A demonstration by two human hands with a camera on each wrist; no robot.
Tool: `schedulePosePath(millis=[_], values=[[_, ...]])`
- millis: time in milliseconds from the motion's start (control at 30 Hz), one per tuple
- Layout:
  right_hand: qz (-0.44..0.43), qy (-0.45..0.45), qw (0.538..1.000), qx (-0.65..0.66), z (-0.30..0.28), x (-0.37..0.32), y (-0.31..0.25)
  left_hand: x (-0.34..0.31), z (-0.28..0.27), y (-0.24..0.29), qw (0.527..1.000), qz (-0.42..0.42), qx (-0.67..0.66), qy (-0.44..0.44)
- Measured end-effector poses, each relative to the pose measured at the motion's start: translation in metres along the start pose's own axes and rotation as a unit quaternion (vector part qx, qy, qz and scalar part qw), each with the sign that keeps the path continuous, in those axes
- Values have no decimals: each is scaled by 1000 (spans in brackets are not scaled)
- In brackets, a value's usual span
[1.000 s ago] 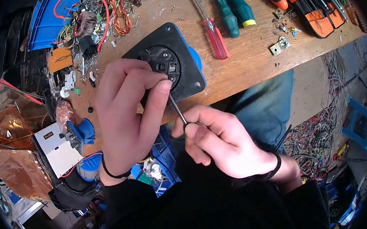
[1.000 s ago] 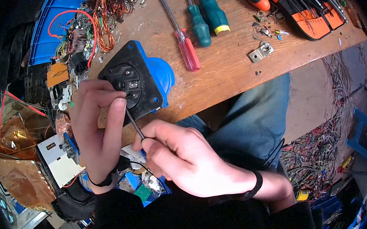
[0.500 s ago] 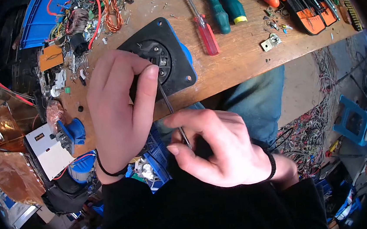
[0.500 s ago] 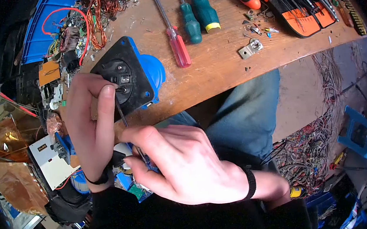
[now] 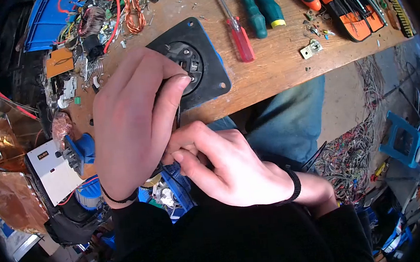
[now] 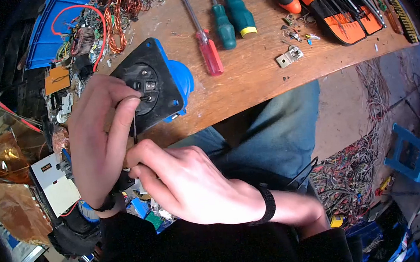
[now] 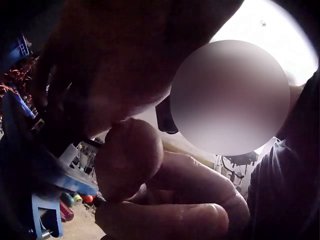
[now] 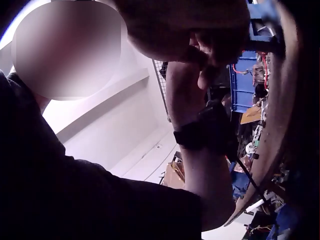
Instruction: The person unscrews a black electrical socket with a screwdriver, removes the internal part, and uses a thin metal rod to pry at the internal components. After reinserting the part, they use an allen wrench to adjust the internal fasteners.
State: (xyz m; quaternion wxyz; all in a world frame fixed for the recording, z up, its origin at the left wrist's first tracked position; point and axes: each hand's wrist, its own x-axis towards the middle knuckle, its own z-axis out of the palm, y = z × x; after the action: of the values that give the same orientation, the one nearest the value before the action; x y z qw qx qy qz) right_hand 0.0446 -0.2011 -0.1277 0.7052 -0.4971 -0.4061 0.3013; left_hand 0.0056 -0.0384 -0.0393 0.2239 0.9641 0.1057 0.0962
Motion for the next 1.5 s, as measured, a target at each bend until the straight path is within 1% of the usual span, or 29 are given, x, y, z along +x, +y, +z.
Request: schedulePosePath(millis=[67, 167, 233, 333, 367, 400, 467, 500, 533, 600, 633, 667, 700, 733, 800, 833, 867, 933, 967, 1000, 1067, 1100, 1167, 1200, 1267, 1300, 1333, 1400, 1500], values=[[14, 26, 998, 53, 8, 3, 3, -1, -3, -2, 1000, 1, 2, -4], [29, 0, 1000, 4, 5, 7, -2, 1, -2, -3, 1000, 3, -21, -4], [23, 3, 1000, 9, 7, 6, -1, 0, -5, -3, 1000, 5, -8, -22], [26, 18, 999, 14, 6, 2, -1, 1, 0, -5, 1000, 22, -7, 14], [23, 14, 999, 36, 2, -1, -5, -1, 2, -3, 999, 8, -23, 29], [30, -4, 998, 59, -5, -3, -10, -5, 3, -2, 999, -8, -37, 39], [95, -77, 986, 115, -25, -7, -28, -9, 9, -2, 998, -10, -18, 59], [62, -73, 985, 145, -32, -10, -32, -10, 11, -3, 998, 4, -27, 64], [74, -76, 986, 128, -47, -14, -43, -10, 15, -2, 997, -6, -25, 70], [73, 18, 988, 138, -72, -26, -53, -16, 18, -1, 996, -8, -29, 79], [58, 69, 993, 70, -94, -30, -57, -19, 19, 0, 997, -10, -18, 79], [62, 141, 987, 55, -115, -35, -56, -22, 22, -1, 997, -11, -8, 78], [36, 191, 980, 35, -144, -34, -61, -26, 26, -3, 996, -4, -5, 88], [23, 263, 964, -24, -172, -32, -57, -29, 32, -5, 996, 3, -10, 92], [28, 348, 914, -207, -244, -27, -54, -36, 41, -9, 992, -5, -1, 124], [45, 348, 893, -283, -277, -26, -55, -40, 45, -13, 990, 21, 37, 137], [60, 345, 865, -360, -303, -23, -57, -42, 51, -16, 989, 26, 35, 141], [72, 340, 825, -446, -330, -14, -63, -48, 61, -19, 976, 35, 97, 193], [80, 349, 802, -478, -338, -8, -65, -52, 64, -20, 976, 29, 100, 190], [102, 340, 780, -515, -346, -4, -67, -54, 68, -21, 978, 30, 95, 185], [56, 298, 722, -621, -359, 4, -67, -57, 75, -23, 971, 12, 92, 219], [56, 300, 724, -619, -360, 6, -67, -57, 76, -22, 972, 10, 92, 217], [69, 231, 655, -716, -361, 12, -70, -57, 77, -22, 971, 4, 91, 220], [69, 232, 655, -716, -363, 13, -69, -57, 79, -22, 971, -2, 86, 222], [15, 171, 643, -746, -364, 14, -68, -55, 81, -22, 969, -1, 79, 234], [14, 158, 629, -761, -360, 15, -70, -54, 82, -22, 967, -1, 71, 246], [12, 159, 631, -760, -361, 17, -70, -54, 82, -22, 966, -1, 74, 247], [16, 119, 592, -797, -365, 19, -71, -54, 82, -23, 966, 0, 76, 246], [23, 92, 587, -804, -371, 24, -68, -54, 83, -21, 966, 2, 71, 250]])
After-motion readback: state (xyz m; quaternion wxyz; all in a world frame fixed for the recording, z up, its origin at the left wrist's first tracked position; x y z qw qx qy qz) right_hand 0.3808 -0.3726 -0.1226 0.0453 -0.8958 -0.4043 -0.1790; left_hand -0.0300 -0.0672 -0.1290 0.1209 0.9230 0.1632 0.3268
